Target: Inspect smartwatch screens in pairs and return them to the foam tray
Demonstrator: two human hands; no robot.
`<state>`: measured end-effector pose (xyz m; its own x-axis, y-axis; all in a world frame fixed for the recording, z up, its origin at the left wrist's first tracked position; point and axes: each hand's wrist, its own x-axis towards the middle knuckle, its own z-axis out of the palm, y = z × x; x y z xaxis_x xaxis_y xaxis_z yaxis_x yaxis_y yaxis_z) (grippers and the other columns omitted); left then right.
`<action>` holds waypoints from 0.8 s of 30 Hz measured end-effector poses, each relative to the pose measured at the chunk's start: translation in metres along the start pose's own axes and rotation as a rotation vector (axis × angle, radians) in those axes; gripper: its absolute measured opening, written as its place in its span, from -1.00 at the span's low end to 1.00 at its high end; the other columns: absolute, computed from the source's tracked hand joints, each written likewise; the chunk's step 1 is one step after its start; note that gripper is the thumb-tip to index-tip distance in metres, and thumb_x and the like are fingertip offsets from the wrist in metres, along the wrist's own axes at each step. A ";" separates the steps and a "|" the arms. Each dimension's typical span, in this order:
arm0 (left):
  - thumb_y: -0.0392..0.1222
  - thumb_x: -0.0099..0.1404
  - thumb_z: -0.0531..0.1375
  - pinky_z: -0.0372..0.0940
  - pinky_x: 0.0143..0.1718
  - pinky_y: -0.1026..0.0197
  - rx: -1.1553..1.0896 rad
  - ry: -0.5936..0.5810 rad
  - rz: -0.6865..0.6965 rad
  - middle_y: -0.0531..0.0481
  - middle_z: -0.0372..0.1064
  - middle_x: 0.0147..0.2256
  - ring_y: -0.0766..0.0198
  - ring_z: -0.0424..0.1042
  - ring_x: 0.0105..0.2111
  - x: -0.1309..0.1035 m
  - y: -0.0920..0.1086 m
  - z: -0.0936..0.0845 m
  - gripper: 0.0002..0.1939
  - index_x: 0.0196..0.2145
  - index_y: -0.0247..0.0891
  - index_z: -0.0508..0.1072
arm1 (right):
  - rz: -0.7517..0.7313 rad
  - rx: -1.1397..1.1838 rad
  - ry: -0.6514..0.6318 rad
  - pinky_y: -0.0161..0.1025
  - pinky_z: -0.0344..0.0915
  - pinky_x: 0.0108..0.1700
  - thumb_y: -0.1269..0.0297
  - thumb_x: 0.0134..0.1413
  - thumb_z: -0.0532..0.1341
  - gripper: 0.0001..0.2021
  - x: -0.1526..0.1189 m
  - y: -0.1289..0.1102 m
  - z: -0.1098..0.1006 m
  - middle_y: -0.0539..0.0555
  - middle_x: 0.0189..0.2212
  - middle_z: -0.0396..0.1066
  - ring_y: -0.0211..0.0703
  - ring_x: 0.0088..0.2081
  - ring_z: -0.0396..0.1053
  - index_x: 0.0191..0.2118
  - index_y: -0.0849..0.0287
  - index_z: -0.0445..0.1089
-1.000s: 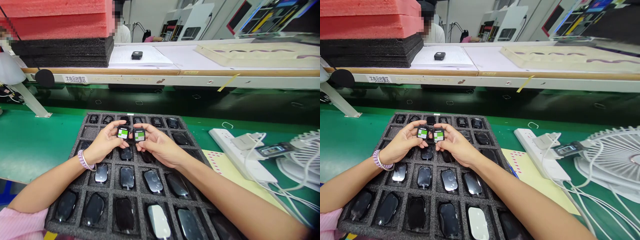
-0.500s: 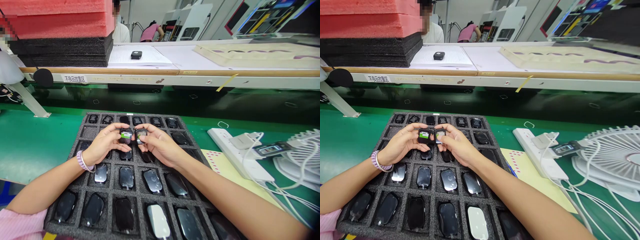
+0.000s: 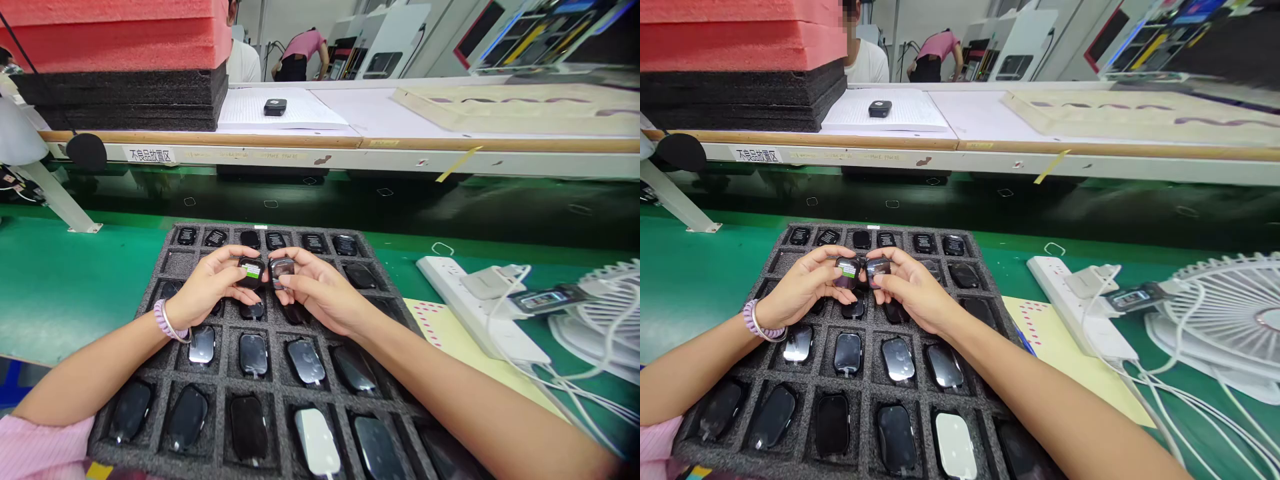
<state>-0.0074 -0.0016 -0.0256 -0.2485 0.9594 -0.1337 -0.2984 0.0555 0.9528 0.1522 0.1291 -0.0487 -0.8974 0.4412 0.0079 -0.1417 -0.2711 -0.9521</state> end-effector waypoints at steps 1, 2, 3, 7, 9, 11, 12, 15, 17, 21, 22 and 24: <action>-0.22 0.21 0.25 0.51 -0.38 0.25 -0.007 -0.002 0.000 -0.04 0.47 -0.27 0.23 0.56 -0.45 0.000 0.000 0.000 -0.64 -0.03 -0.27 0.37 | 0.002 -0.003 0.000 -0.32 0.23 -0.43 0.31 0.01 0.41 -0.61 0.000 0.000 0.000 0.04 -0.28 0.46 -0.28 -0.48 0.33 -0.04 0.16 0.34; -0.22 0.20 0.25 0.51 -0.38 0.25 -0.015 -0.006 0.000 -0.04 0.48 -0.27 0.23 0.56 -0.46 0.000 0.000 -0.001 -0.64 -0.03 -0.28 0.37 | 0.005 -0.005 0.000 -0.32 0.23 -0.42 0.31 0.01 0.41 -0.61 0.000 0.000 0.000 0.05 -0.27 0.46 -0.27 -0.48 0.34 -0.03 0.16 0.34; -0.22 0.20 0.24 0.51 -0.39 0.26 -0.023 -0.009 0.000 -0.04 0.48 -0.28 0.23 0.55 -0.46 0.000 0.000 -0.001 -0.64 -0.04 -0.28 0.38 | 0.009 -0.004 -0.002 -0.31 0.24 -0.42 0.29 0.02 0.41 -0.60 0.000 0.000 -0.001 0.06 -0.27 0.46 -0.26 -0.47 0.35 -0.03 0.15 0.34; -0.22 0.18 0.26 0.50 -0.41 0.28 -0.019 -0.013 0.007 -0.02 0.47 -0.31 0.24 0.55 -0.47 0.001 0.000 -0.001 -0.62 -0.04 -0.29 0.38 | 0.012 -0.005 -0.007 -0.29 0.26 -0.40 0.21 0.07 0.42 -0.60 0.000 0.001 -0.002 0.06 -0.25 0.46 -0.24 -0.46 0.37 -0.01 0.15 0.34; -0.24 0.17 0.28 0.49 -0.42 0.30 0.001 -0.005 0.010 -0.01 0.46 -0.32 0.25 0.54 -0.47 0.001 0.000 -0.001 -0.61 -0.03 -0.28 0.38 | 0.003 -0.017 0.001 -0.28 0.27 -0.40 0.20 0.08 0.43 -0.60 0.000 0.002 -0.002 0.05 -0.26 0.45 -0.25 -0.46 0.36 -0.01 0.15 0.35; -0.24 0.17 0.29 0.49 -0.41 0.30 0.014 0.002 0.013 -0.01 0.46 -0.30 0.26 0.54 -0.47 0.001 0.000 -0.001 -0.60 -0.02 -0.28 0.37 | -0.002 -0.024 -0.001 -0.27 0.27 -0.39 0.21 0.07 0.43 -0.59 0.000 0.001 -0.001 0.04 -0.26 0.45 -0.24 -0.46 0.36 0.01 0.14 0.35; -0.24 0.17 0.29 0.49 -0.41 0.30 0.015 0.002 0.014 -0.02 0.46 -0.29 0.26 0.54 -0.47 0.000 0.000 -0.001 -0.59 -0.01 -0.28 0.37 | -0.002 -0.024 -0.005 -0.27 0.27 -0.39 0.23 0.07 0.42 -0.58 -0.001 0.001 -0.001 0.05 -0.25 0.45 -0.25 -0.46 0.36 0.01 0.15 0.35; -0.23 0.17 0.30 0.49 -0.38 0.30 0.010 -0.001 0.020 -0.05 0.47 -0.24 0.27 0.54 -0.46 -0.001 -0.001 -0.002 -0.56 0.02 -0.27 0.37 | -0.003 -0.024 -0.008 -0.27 0.26 -0.39 0.30 0.03 0.39 -0.58 -0.001 -0.001 0.000 0.07 -0.22 0.47 -0.24 -0.45 0.36 0.02 0.15 0.34; -0.23 0.17 0.30 0.48 -0.38 0.30 0.009 -0.001 0.026 -0.05 0.47 -0.23 0.27 0.54 -0.45 0.000 -0.002 -0.003 -0.54 0.04 -0.26 0.36 | -0.005 -0.030 -0.002 -0.26 0.26 -0.39 0.32 0.01 0.37 -0.58 -0.001 -0.001 0.000 0.07 -0.23 0.46 -0.23 -0.45 0.36 0.01 0.15 0.34; -0.27 0.16 0.30 0.46 -0.38 0.31 0.031 0.003 0.069 -0.07 0.46 -0.21 0.29 0.53 -0.45 -0.001 0.002 -0.001 -0.52 0.05 -0.26 0.37 | -0.023 -0.045 -0.001 -0.27 0.26 -0.40 0.32 0.00 0.36 -0.58 -0.001 -0.002 0.001 0.05 -0.31 0.44 -0.22 -0.46 0.36 0.01 0.15 0.34; -0.29 0.16 0.31 0.45 -0.39 0.33 0.038 -0.010 0.095 -0.07 0.45 -0.21 0.31 0.51 -0.45 -0.004 0.005 0.001 -0.51 0.06 -0.26 0.37 | -0.034 -0.052 -0.003 -0.28 0.27 -0.40 0.32 0.01 0.36 -0.58 -0.001 -0.004 0.001 0.03 -0.33 0.43 -0.21 -0.46 0.37 0.02 0.15 0.34; -0.35 0.14 0.35 0.42 -0.40 0.36 0.031 -0.100 0.144 -0.08 0.45 -0.21 0.33 0.50 -0.42 -0.017 0.014 0.010 -0.47 0.07 -0.21 0.39 | -0.064 -0.065 -0.024 -0.28 0.30 -0.37 0.31 0.05 0.38 -0.56 -0.005 -0.008 0.004 0.03 -0.34 0.42 -0.19 -0.42 0.39 0.05 0.13 0.33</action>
<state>0.0020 -0.0148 -0.0076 -0.1936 0.9806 0.0313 -0.2374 -0.0777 0.9683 0.1561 0.1261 -0.0399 -0.8972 0.4349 0.0762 -0.1726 -0.1867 -0.9671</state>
